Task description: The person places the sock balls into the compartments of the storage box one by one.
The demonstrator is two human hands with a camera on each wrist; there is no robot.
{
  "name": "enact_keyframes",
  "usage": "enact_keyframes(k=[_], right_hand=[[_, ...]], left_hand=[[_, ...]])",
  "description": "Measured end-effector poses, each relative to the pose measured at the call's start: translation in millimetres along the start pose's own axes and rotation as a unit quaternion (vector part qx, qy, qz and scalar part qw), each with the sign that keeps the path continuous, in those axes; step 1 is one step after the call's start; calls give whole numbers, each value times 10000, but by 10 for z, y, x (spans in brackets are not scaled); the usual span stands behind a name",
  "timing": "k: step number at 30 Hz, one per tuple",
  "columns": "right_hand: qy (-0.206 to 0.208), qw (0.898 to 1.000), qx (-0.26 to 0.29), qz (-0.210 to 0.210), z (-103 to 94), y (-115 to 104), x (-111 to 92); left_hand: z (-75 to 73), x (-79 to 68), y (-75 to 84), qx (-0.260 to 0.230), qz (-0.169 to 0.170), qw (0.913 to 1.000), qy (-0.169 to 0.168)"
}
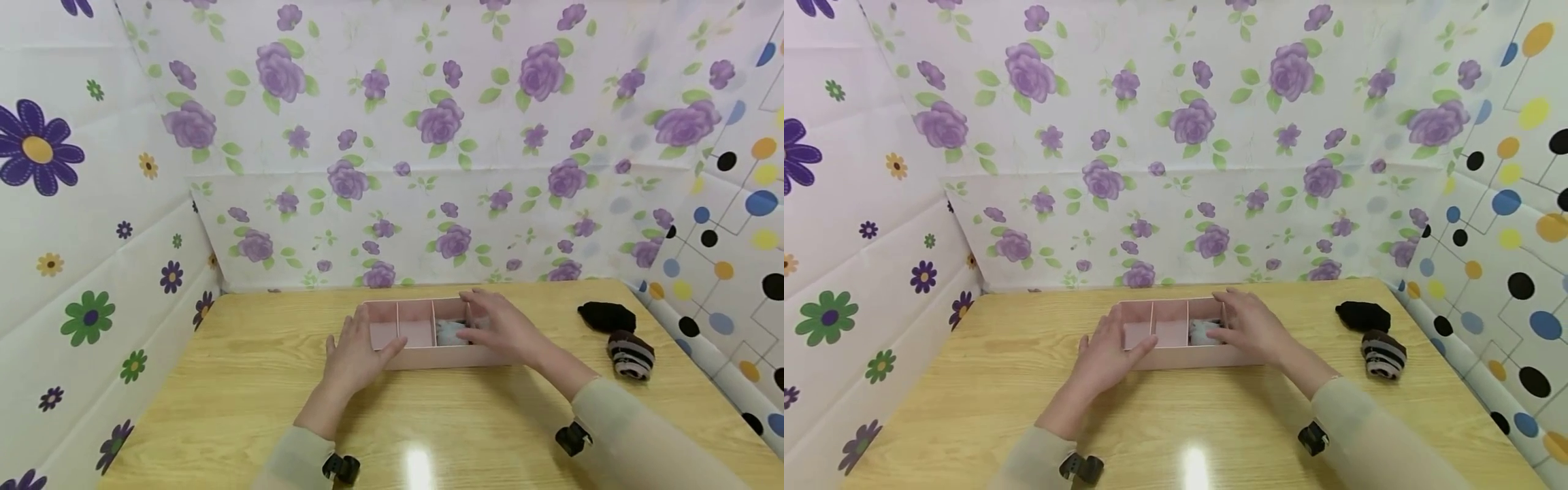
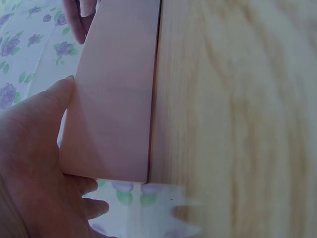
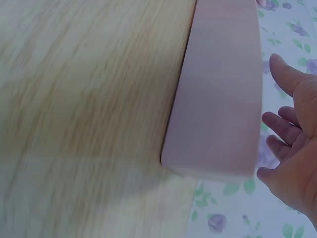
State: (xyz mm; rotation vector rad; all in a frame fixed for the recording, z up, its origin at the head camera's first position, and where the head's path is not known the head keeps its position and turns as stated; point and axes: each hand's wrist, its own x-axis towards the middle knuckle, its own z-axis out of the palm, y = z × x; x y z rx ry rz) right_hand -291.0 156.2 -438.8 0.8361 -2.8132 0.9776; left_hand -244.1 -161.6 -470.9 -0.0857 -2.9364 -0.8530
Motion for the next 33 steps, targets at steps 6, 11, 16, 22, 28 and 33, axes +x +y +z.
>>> enact_keyframes(k=[6,11,16,22,28,33], right_hand=[[250,9995,-147,-75,-160,62,-36],[354,9990,-279,4,-280,163,-141],[378,9978,-479,243,-359,320,-367],[485,9936,-821,608,-487,468,-613],[559,9904,-1052,704,-625,598,-791],[612,9886,-1110,816,-775,686,-887]], left_hand=[[-48,27,-53,39,-31,10000,-15],[-59,36,-33,-8,14,10000,18],[-2,-17,-18,-57,10,10000,-56],[36,-49,-6,-39,34,10000,-53],[28,-28,-8,31,94,10000,0],[-2,10,2,32,99,9999,32]])
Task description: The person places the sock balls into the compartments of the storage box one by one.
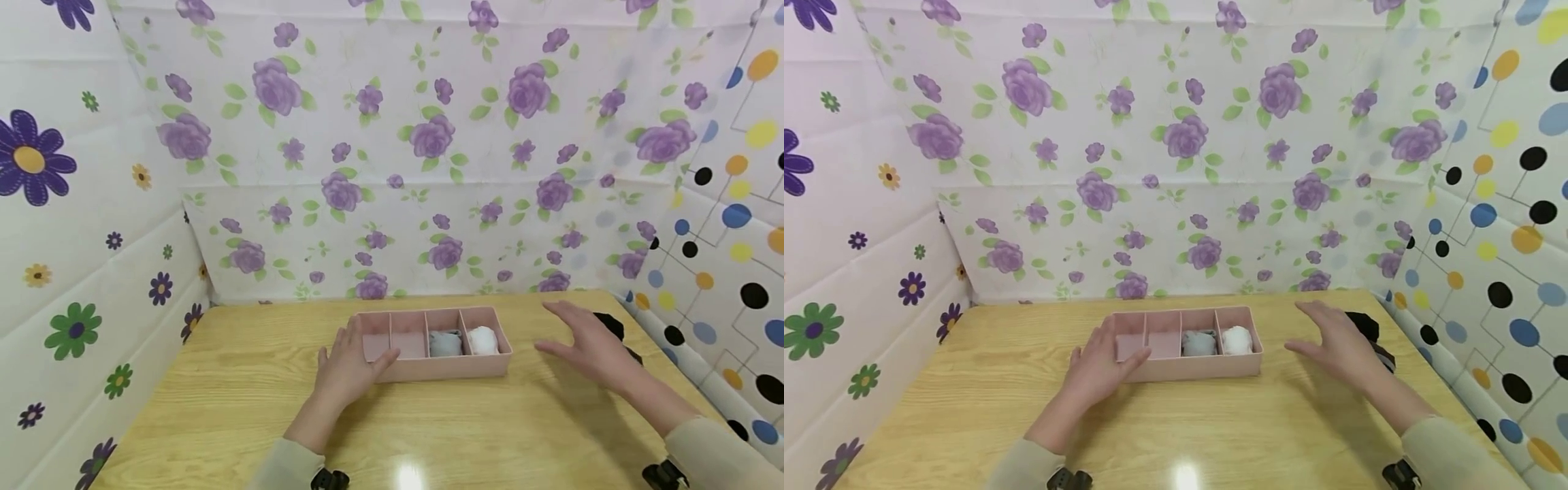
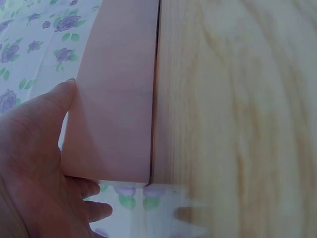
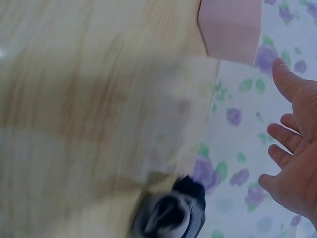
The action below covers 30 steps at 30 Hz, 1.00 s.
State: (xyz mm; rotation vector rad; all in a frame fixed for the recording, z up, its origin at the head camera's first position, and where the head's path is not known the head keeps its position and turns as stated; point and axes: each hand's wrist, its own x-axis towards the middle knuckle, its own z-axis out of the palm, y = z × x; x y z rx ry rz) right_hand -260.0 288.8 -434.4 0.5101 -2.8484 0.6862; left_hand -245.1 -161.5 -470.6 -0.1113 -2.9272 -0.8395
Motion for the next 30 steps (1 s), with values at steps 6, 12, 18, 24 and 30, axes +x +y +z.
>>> enact_keyframes(k=[6,12,18,24,30], right_hand=[[166,9997,-194,-32,-69,246,-107],[134,9999,-60,10,-66,496,-272],[-99,9997,-82,193,-73,673,-412],[-260,9987,-206,399,-110,822,-512],[-299,9974,-349,560,-103,888,-600]], left_hand=[[-23,-3,-7,-39,-4,10000,-13],[-20,-17,-17,-6,-39,10000,-11],[5,-30,2,-90,-39,9999,-56],[24,-25,9,-94,-69,9999,-83],[14,-1,-10,-26,-32,9999,-99]])
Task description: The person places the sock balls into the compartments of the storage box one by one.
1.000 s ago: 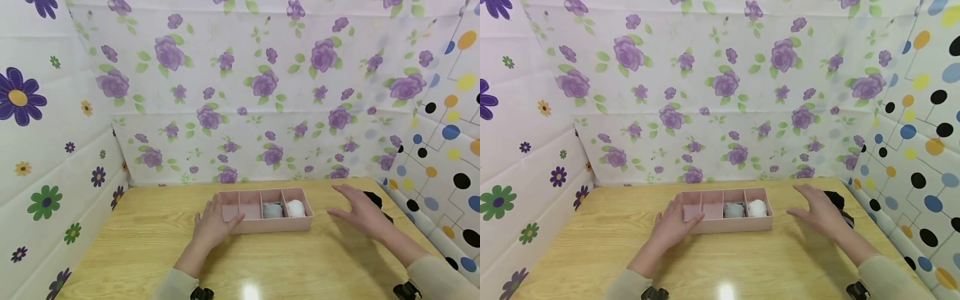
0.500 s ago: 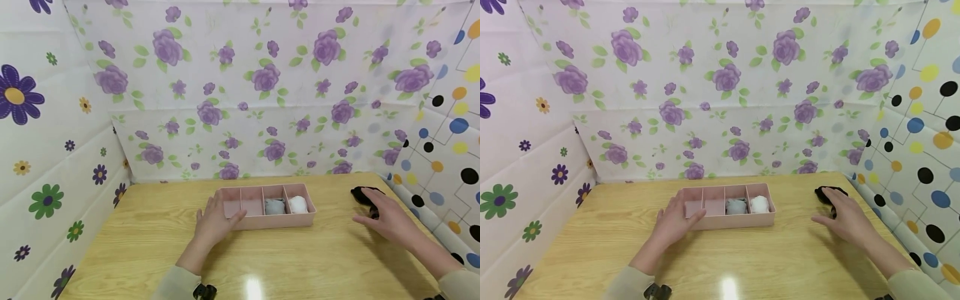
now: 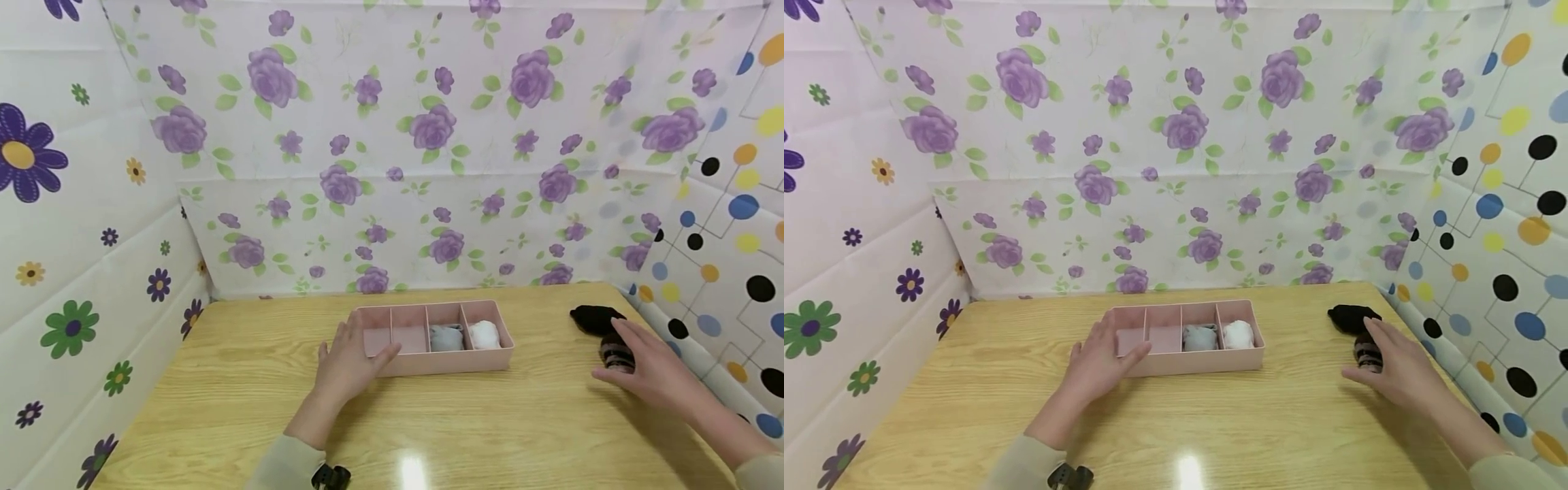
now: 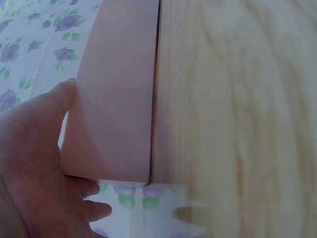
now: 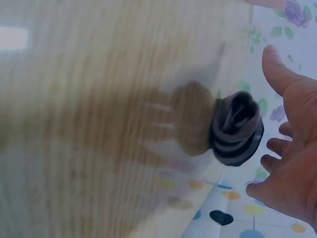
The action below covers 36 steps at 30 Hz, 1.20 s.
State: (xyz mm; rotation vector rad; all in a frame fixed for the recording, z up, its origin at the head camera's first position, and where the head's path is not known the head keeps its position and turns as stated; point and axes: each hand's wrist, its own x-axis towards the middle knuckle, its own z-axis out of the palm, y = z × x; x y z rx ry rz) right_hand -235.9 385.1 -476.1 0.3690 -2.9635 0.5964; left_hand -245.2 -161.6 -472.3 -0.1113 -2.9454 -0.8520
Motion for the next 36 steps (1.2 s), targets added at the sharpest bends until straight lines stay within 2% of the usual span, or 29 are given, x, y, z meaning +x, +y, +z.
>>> enact_keyframes(k=[14,29,36], right_hand=[[-303,9990,143,294,83,298,-98],[-288,9988,95,394,64,290,-11],[-469,9967,140,644,42,240,10]], left_hand=[[-7,-13,-4,41,5,10000,-47],[-37,4,20,35,3,10000,0],[-23,8,24,23,-15,10000,-27]])
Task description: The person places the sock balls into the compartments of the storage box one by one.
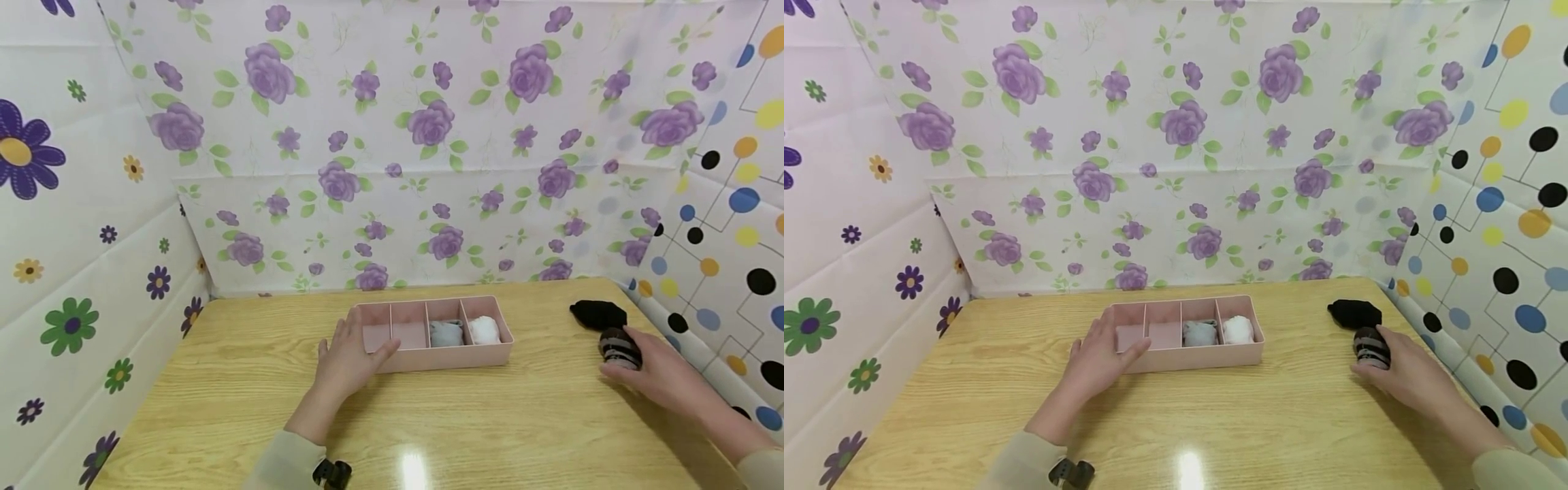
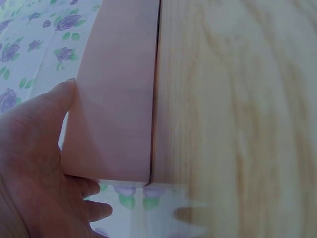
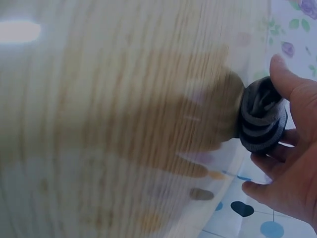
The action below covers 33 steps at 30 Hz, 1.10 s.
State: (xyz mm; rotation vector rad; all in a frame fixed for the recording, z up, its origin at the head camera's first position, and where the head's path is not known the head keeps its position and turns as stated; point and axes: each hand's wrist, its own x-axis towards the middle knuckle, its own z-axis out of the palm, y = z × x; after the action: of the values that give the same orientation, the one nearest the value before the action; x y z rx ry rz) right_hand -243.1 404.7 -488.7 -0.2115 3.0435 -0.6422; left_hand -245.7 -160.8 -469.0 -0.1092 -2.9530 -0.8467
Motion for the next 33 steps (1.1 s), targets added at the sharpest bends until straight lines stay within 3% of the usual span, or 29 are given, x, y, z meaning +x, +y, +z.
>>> enact_keyframes(k=[20,33], right_hand=[[251,9993,-272,-24,-36,-138,-44],[644,9971,-69,-388,-135,-675,-44]], left_hand=[[15,4,-17,-5,9,10000,14],[20,5,-20,-15,-24,10000,-16]])
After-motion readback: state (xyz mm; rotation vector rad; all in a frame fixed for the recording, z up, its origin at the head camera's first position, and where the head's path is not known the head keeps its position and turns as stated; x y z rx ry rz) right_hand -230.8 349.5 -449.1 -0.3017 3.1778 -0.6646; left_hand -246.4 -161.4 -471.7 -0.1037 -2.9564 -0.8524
